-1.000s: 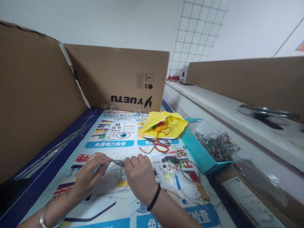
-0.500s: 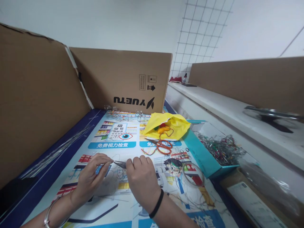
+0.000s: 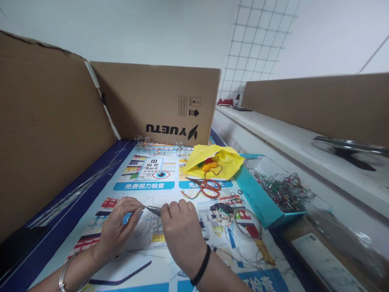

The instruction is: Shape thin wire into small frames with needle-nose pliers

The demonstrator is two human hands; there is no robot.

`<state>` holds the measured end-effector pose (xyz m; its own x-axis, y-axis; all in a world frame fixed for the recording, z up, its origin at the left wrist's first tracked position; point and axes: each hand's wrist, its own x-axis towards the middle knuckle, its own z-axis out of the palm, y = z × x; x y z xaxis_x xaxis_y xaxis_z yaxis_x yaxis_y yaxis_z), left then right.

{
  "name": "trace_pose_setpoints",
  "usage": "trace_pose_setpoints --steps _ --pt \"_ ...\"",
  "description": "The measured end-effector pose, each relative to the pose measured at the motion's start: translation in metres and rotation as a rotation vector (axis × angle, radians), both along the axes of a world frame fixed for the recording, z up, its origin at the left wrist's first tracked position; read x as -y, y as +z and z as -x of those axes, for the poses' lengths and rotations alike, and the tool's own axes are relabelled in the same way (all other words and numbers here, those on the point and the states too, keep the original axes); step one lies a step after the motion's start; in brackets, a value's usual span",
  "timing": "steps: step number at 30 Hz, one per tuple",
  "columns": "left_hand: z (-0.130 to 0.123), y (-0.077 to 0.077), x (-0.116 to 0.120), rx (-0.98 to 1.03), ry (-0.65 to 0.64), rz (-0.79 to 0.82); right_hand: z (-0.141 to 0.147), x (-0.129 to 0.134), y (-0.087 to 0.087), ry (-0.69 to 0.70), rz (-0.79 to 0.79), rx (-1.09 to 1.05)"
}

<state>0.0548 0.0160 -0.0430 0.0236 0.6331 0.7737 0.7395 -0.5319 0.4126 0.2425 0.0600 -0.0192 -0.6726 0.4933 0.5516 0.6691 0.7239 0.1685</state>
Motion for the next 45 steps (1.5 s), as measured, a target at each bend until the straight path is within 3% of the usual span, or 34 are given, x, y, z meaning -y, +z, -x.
trace_pose_setpoints --steps 26,34,45 --pt "-0.0042 -0.0009 0.0059 -0.072 -0.081 -0.024 -0.0011 -0.0033 -0.0046 0.004 0.022 0.015" --pt "-0.0057 -0.0011 0.0058 0.149 0.049 0.099 -0.0009 -0.0031 0.0002 0.013 -0.002 0.017" --pt "-0.0028 -0.0027 0.0032 0.021 0.077 0.088 0.0005 -0.0020 0.0017 -0.002 0.017 0.019"
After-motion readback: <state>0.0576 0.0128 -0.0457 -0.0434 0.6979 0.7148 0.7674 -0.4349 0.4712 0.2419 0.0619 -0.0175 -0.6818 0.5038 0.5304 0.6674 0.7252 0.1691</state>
